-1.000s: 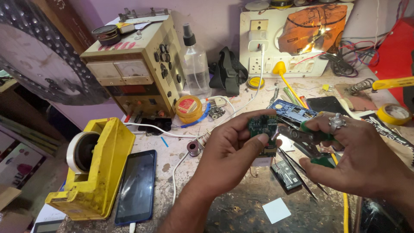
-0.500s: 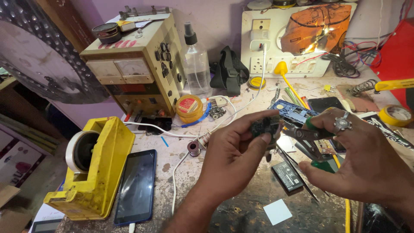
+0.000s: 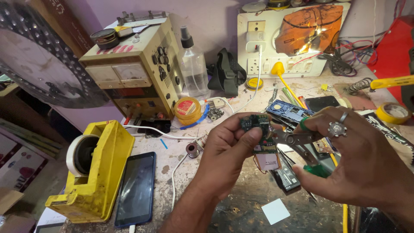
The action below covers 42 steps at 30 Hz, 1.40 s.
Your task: The person holds a small green circuit board and probes it with a pointed tool, then uses green-handled pliers to grip and pull components and wires off the board. They turn the board over, brush its surface, set it on the workbench, and pick up a hot air gun aimed at the board.
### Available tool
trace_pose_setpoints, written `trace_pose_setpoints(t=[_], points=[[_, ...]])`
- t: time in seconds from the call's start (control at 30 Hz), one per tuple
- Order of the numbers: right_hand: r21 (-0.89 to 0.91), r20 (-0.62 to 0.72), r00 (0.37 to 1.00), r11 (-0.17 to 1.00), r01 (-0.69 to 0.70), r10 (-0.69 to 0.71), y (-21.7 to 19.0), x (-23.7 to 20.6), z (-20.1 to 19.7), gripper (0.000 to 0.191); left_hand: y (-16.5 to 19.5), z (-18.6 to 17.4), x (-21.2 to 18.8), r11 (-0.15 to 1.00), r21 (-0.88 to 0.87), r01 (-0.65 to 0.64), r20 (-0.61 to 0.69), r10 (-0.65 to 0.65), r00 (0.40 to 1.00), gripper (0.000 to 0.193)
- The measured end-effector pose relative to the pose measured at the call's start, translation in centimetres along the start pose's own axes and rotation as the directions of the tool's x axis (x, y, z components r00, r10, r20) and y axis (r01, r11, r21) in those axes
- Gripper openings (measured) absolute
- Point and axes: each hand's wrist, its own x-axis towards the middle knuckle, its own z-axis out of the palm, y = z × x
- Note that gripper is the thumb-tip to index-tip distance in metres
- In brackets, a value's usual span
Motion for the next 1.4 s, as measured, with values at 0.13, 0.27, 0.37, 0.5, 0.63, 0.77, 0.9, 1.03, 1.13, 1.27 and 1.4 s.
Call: trace_pose_setpoints(t=[0.13,0.27,0.37,0.5,0.63,0.77,0.9,1.03,1.13,1.27,1.4], points=[[0.008,0.020,0.999,0.999,-0.036,0.035,-0.3,0.2,-0.3,0.066,0.1,0.0,-0.1,0.999,0.021,-0.034,0.020,0.033,0.999,0.022],[-0.016,0.020,1.000,1.000,-0.016,0.016,-0.4,0.3,-0.4,0.068,0.2,-0.2,-0.1,0.994,0.102,-0.047,0.016,0.045,0.999,0.022],[-0.045,-0.014,0.998,0.997,0.055,-0.056,-0.3,0.4,-0.5,0.066,0.1,-0.1,-0.1,0.987,0.143,-0.071,0.006,0.071,0.997,0.021],[-0.057,-0.050,0.994,0.994,0.091,-0.094,-0.2,0.4,-0.8,0.064,0.0,0.5,-0.5,0.971,0.209,-0.118,-0.035,0.128,0.991,0.021],[-0.038,-0.020,1.000,0.999,0.000,-0.001,-0.5,0.1,-0.8,0.057,0.4,1.4,-0.8,0.924,0.346,-0.163,-0.084,0.204,0.975,0.017],[-0.059,-0.053,0.995,0.995,-0.083,0.079,-1.5,-0.3,-0.5,0.054,1.1,2.4,-1.2,0.664,0.708,-0.241,-0.095,0.428,0.899,0.015],[-0.093,-0.065,0.981,0.978,-0.189,0.184,-3.0,-0.8,0.2,0.056,1.4,3.0,-1.4,0.490,0.809,-0.325,-0.028,0.584,0.811,0.022],[-0.019,-0.022,0.914,0.914,-0.406,0.405,-4.1,-1.2,0.9,0.071,1.2,3.0,-1.3,0.406,0.828,-0.387,0.031,0.656,0.754,0.024],[-0.126,-0.022,0.906,0.897,-0.423,0.424,-4.3,-1.3,1.0,0.068,1.0,2.8,-1.1,0.482,0.810,-0.335,-0.024,0.597,0.802,0.020],[-0.214,-0.061,0.917,0.892,-0.398,0.394,-4.3,-1.1,0.8,0.066,0.6,2.6,-0.7,0.657,0.691,-0.302,-0.096,0.497,0.862,0.018],[-0.286,-0.109,0.966,0.923,-0.256,0.234,-4.4,-0.9,0.4,0.061,0.4,2.2,-0.4,0.825,0.477,-0.302,-0.117,0.401,0.909,0.017]])
